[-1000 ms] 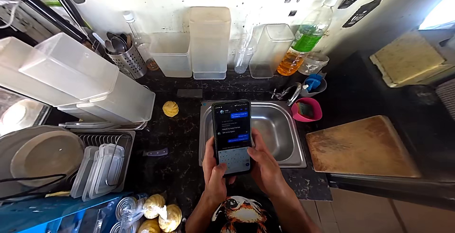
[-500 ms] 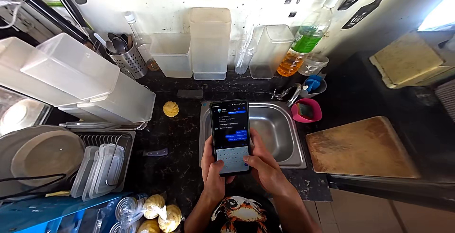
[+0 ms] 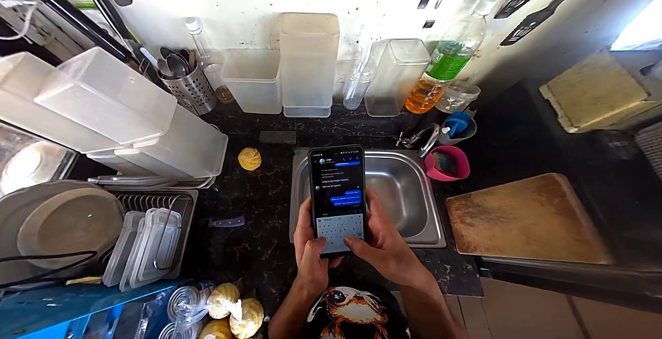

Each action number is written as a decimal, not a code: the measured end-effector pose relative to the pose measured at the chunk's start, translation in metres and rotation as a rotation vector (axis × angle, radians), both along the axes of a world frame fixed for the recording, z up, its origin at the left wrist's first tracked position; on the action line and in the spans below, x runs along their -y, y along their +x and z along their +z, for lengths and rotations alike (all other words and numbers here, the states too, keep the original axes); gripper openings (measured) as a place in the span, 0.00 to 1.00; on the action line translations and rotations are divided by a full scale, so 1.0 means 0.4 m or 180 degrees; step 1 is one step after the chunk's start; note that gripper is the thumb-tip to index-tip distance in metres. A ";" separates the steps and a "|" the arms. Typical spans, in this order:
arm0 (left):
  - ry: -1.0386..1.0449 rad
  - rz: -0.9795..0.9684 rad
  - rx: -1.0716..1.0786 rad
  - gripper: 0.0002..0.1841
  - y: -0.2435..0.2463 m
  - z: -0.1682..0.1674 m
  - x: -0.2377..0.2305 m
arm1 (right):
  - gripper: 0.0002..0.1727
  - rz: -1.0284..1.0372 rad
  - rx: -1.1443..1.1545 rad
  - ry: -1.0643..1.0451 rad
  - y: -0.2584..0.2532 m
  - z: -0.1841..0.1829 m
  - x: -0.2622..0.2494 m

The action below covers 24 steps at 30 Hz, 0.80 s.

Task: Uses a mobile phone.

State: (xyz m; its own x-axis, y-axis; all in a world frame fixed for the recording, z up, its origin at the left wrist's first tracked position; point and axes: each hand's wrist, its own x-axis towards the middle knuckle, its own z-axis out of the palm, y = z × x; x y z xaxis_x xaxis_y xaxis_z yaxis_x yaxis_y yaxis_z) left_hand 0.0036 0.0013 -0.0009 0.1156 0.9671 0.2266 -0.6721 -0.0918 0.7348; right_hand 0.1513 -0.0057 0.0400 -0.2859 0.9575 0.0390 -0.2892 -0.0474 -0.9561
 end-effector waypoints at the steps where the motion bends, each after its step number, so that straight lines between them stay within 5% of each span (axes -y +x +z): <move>1: 0.0012 -0.0011 -0.0043 0.32 -0.001 0.000 0.001 | 0.49 -0.0042 0.0039 -0.0015 -0.001 -0.001 0.001; 14: 0.0019 0.0013 -0.0100 0.31 0.002 0.001 0.007 | 0.45 -0.0271 0.0015 -0.0052 -0.016 -0.001 0.002; 19: -0.0018 0.0003 -0.0123 0.31 -0.003 0.005 0.007 | 0.54 0.0175 -0.0146 -0.0005 0.009 -0.012 0.001; 24: 0.0029 -0.0005 -0.0091 0.32 0.000 0.002 0.008 | 0.47 0.0083 -0.0103 0.0002 0.003 -0.005 0.000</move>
State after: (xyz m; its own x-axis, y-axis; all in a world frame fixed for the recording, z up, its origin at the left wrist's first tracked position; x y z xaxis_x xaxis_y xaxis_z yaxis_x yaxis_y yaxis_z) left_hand 0.0035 -0.0018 -0.0003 0.1236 0.9649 0.2319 -0.6510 -0.0975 0.7528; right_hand 0.1527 -0.0059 0.0382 -0.3095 0.9496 0.0492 -0.3187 -0.0549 -0.9463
